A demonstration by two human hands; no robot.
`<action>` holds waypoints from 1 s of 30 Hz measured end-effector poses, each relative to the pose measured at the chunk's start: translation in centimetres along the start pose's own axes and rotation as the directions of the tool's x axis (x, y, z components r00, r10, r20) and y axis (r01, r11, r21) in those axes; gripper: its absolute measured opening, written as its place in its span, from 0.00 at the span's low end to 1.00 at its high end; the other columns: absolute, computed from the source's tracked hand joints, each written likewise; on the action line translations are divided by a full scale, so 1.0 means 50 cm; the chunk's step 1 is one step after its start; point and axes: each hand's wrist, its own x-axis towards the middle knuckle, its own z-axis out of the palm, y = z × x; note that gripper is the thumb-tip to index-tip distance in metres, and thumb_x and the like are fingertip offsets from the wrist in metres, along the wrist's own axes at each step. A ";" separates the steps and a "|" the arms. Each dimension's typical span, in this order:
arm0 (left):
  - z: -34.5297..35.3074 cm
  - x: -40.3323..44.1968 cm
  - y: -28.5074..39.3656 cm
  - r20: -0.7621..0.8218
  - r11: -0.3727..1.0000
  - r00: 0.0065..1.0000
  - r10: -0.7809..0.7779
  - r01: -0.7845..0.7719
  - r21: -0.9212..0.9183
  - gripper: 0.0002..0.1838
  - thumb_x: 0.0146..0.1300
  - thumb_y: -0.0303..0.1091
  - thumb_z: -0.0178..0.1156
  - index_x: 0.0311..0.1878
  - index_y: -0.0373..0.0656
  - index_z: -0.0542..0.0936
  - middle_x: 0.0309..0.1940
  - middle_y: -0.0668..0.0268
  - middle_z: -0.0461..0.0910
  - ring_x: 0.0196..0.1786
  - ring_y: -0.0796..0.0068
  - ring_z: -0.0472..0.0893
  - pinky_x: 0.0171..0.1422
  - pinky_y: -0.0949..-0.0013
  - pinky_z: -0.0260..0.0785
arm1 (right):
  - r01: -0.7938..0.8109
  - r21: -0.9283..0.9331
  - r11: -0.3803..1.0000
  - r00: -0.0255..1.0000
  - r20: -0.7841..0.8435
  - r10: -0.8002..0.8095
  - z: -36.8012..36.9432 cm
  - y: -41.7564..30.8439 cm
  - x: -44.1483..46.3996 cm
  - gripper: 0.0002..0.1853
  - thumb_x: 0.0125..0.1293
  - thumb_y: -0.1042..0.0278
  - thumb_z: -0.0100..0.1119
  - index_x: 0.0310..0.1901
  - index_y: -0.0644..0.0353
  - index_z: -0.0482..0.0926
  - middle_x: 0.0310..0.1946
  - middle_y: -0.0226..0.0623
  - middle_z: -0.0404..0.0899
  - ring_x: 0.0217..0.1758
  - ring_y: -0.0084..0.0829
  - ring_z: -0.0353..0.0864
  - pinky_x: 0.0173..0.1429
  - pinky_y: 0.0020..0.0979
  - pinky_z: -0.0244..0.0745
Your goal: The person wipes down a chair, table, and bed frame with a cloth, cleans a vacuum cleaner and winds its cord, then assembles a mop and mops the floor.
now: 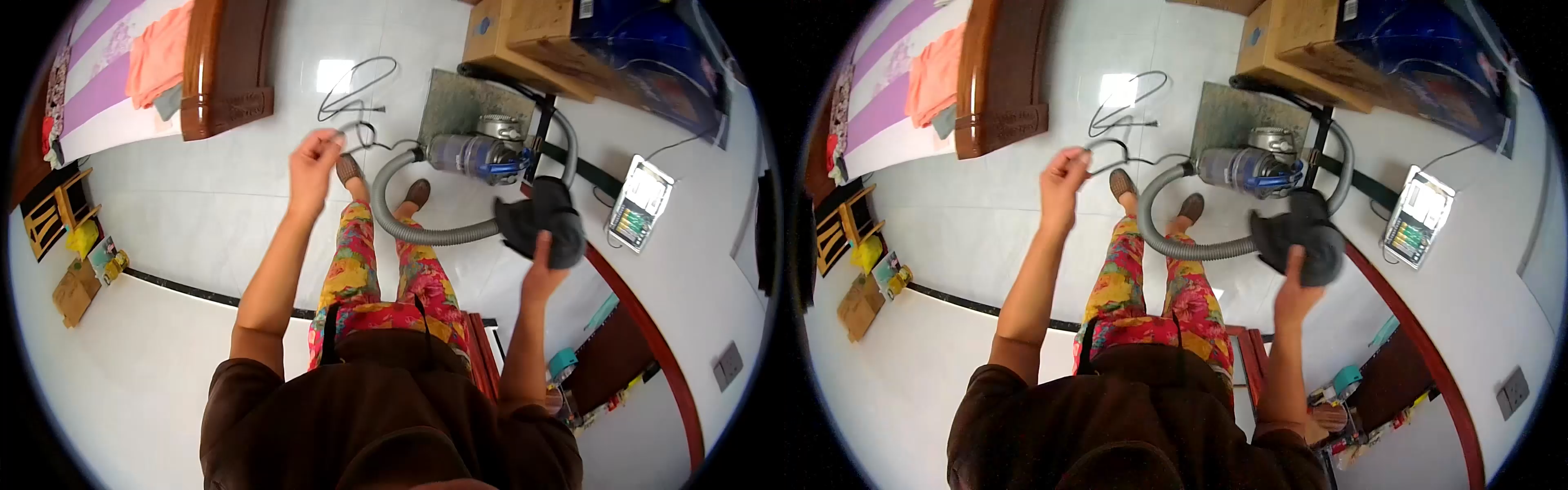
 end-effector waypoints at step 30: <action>-0.056 -0.093 0.063 0.471 0.156 0.801 0.370 -0.553 0.818 0.07 0.63 0.37 0.59 0.33 0.44 0.76 0.29 0.59 0.82 0.37 0.54 0.79 0.46 0.54 0.70 | 0.582 -0.264 0.769 0.606 0.771 -0.195 -0.042 -0.034 0.190 0.25 0.53 0.55 0.69 0.45 0.64 0.75 0.33 0.56 0.81 0.40 0.58 0.81 0.45 0.50 0.75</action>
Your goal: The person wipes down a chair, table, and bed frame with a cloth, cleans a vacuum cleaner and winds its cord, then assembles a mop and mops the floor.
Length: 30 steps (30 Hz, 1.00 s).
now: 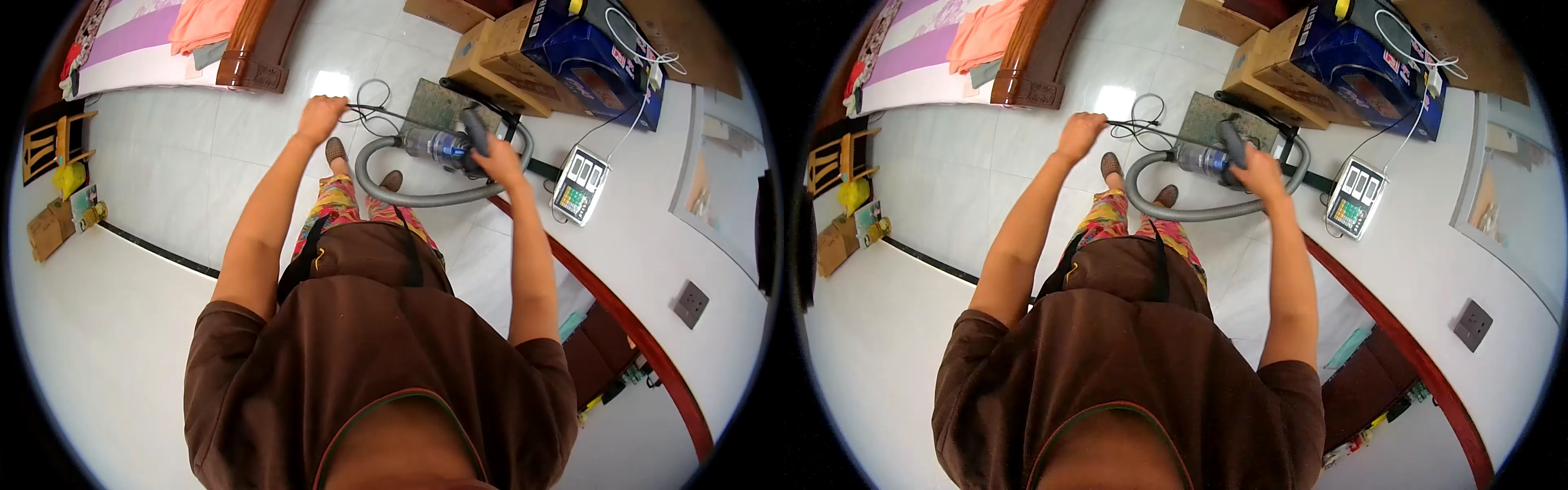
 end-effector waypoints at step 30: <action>-0.384 0.201 0.171 -0.511 0.936 0.844 -0.160 -0.035 -0.351 0.21 0.75 0.52 0.41 0.51 0.51 0.78 0.38 0.48 0.82 0.43 0.41 0.80 0.46 0.44 0.70 | 0.279 0.858 0.432 0.846 -0.432 0.311 -0.512 -0.261 -0.352 0.24 0.59 0.71 0.67 0.57 0.66 0.75 0.48 0.38 0.81 0.49 0.30 0.82 0.57 0.32 0.76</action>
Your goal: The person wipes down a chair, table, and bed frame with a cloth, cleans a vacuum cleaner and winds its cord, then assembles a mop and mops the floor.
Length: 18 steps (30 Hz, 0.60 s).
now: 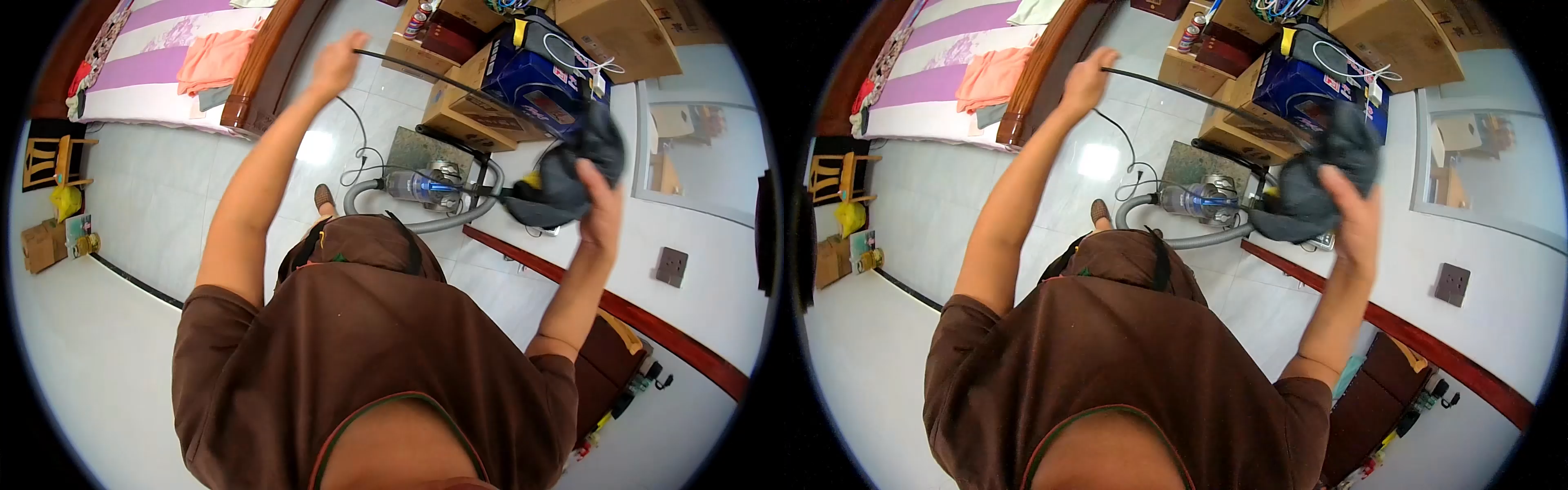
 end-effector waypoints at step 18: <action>-0.027 0.016 0.353 0.470 0.780 0.856 0.214 0.140 -0.609 0.26 0.63 0.33 0.62 0.65 0.46 0.71 0.24 0.73 0.73 0.28 0.86 0.68 0.32 0.76 0.64 | 0.342 -0.860 0.378 0.743 0.001 -0.669 -0.138 -0.139 0.051 0.22 0.67 0.52 0.63 0.46 0.67 0.78 0.33 0.51 0.83 0.37 0.45 0.84 0.43 0.42 0.75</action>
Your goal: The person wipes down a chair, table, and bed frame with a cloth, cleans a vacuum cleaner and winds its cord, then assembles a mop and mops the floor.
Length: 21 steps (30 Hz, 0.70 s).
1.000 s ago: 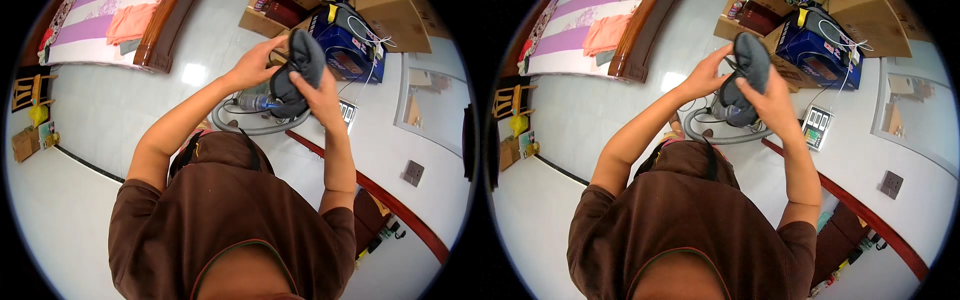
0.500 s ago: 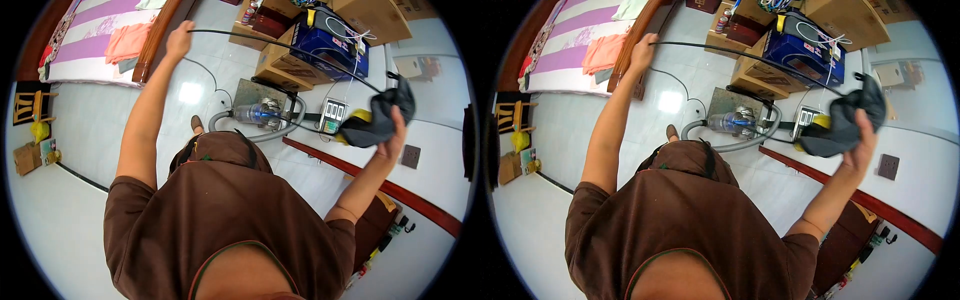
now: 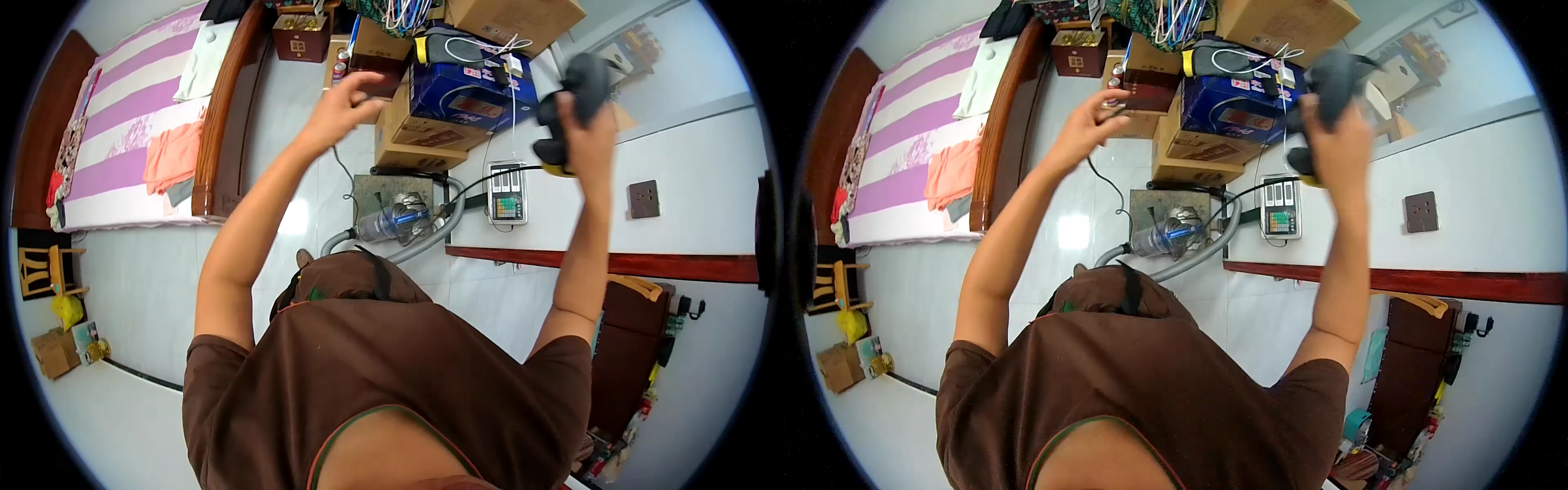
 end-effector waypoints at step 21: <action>-0.191 0.072 -0.176 -0.419 0.655 0.902 0.104 0.255 0.712 0.18 0.69 0.45 0.49 0.53 0.49 0.82 0.40 0.49 0.83 0.46 0.47 0.82 0.50 0.50 0.72 | -0.559 0.686 0.465 0.821 0.384 0.422 0.013 -0.016 -0.150 0.20 0.61 0.66 0.70 0.51 0.65 0.79 0.42 0.34 0.83 0.43 0.27 0.81 0.53 0.30 0.76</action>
